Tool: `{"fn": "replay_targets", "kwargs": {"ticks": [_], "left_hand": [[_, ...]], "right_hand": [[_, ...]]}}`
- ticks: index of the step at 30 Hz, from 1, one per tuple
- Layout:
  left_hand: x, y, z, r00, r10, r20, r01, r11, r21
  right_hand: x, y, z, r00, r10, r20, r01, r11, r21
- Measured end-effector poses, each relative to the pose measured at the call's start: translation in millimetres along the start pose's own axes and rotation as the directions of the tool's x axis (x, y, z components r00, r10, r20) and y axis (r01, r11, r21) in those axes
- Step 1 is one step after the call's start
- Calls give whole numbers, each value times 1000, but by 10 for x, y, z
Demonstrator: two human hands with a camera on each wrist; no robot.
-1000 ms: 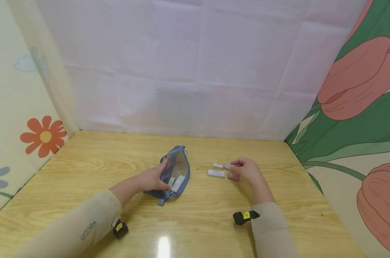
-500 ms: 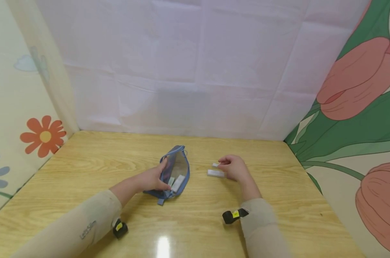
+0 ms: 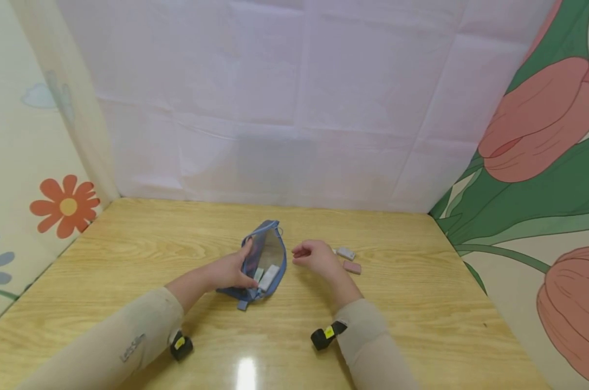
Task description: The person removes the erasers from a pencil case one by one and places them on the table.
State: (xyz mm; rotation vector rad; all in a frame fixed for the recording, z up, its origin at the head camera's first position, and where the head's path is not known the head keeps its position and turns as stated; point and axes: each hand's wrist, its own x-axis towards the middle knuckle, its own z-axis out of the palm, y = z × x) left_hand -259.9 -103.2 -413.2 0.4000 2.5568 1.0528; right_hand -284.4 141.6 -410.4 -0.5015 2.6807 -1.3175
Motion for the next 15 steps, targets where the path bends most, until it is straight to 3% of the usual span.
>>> {"fn": "replay_targets", "kwargs": {"ticks": [6,15], "left_hand": [[2,-1,2,1000,4,-4,-4,1000,-2],[3,2,4,1000,7,-2,-7,1000,10]], "right_hand": [[51,-55,186,997,-49,67,48,999,18],[79,-51,339,994,-8,105,4,999,36]]}}
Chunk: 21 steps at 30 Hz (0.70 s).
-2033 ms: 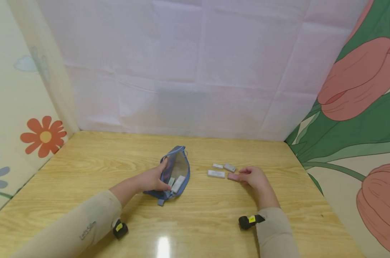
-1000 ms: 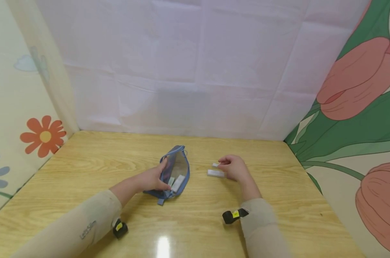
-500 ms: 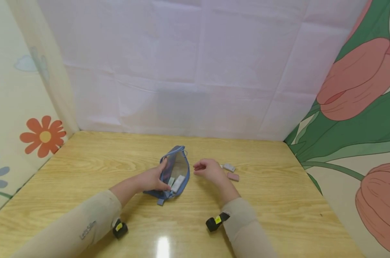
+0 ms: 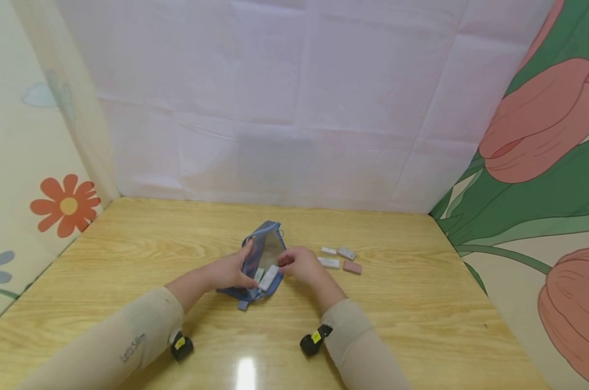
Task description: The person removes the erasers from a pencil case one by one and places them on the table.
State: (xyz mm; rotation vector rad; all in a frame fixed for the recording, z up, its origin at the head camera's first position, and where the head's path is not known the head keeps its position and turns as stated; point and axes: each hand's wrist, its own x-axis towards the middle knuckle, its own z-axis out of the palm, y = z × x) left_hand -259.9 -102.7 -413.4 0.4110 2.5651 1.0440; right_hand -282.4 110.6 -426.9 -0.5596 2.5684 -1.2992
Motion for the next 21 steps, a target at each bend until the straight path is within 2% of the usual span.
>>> {"fn": "replay_targets", "kwargs": {"ticks": [7,21], "left_hand": [[-9,-1,-2,1000,-1,3,1,1000,1],[-3,1,-3,1000,-1,15,1,1000,11]], "right_hand": [[-10,-14,34,999,32,12,-32,999,2],[-29,43,15,986,-76,148,83,996,-38]]}}
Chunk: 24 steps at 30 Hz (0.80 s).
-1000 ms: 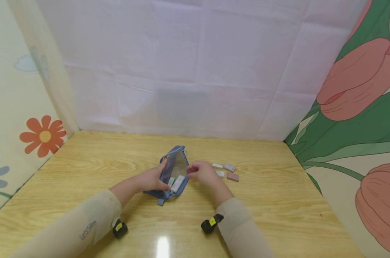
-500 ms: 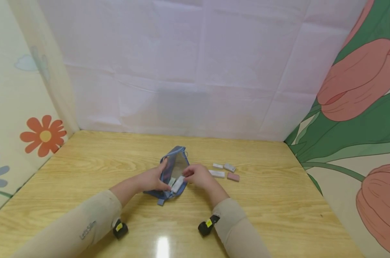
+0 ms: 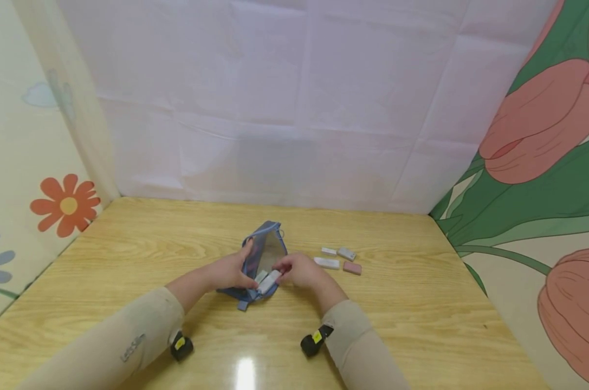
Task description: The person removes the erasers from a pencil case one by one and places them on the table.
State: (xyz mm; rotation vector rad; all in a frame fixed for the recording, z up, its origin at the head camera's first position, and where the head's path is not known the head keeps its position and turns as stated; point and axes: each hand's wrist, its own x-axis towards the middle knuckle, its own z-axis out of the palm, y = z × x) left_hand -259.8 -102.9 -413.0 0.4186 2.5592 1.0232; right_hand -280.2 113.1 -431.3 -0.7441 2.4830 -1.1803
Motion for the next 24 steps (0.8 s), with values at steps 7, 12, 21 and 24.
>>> {"fn": "replay_targets", "kwargs": {"ticks": [7,12,21,24], "left_hand": [[-1,6,3,1000,1,-7,-1,1000,12],[3,5,4,1000,4,-7,-4,1000,6],[-1,3,8,1000,20,-9,-20,1000,-6],[3,-3,8,1000,13,-7,-13,1000,-7]], "right_hand": [[-9,30,-24,1000,-11,10,11,1000,-21],[-28,69,-46,1000,-25,9,25,1000,-10],[-110,79,-150,999,19,-34,-18,999,39],[-140,96,-224,999,21,-48,-20,999,31]]}}
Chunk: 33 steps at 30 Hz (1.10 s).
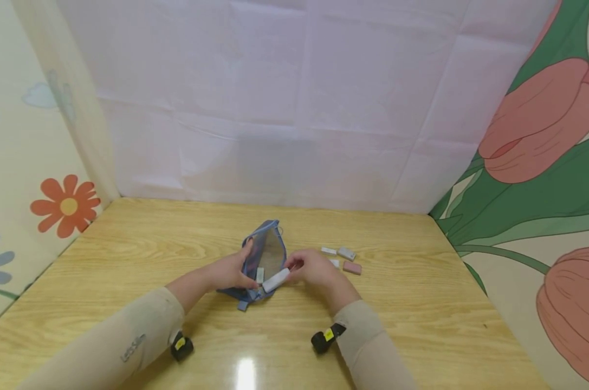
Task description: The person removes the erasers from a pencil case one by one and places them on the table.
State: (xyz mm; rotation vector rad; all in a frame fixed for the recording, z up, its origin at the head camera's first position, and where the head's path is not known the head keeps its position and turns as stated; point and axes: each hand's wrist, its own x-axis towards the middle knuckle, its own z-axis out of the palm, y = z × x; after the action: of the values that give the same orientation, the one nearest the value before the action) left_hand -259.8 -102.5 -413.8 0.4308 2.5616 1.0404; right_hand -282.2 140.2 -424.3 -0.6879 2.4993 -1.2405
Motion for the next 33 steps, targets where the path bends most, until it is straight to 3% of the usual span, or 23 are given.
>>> {"fn": "replay_targets", "kwargs": {"ticks": [10,18,33], "left_hand": [[0,6,3,1000,-2,-7,2,1000,11],[6,-11,11,1000,0,0,0,1000,6],[-12,8,0,1000,-14,17,15,1000,-17]], "right_hand": [[-139,48,-296,991,29,-134,-36,998,-49],[-269,113,-462,956,126,-266,-130,992,3],[-463,347,-514,937,180,-298,-193,981,-13]]}}
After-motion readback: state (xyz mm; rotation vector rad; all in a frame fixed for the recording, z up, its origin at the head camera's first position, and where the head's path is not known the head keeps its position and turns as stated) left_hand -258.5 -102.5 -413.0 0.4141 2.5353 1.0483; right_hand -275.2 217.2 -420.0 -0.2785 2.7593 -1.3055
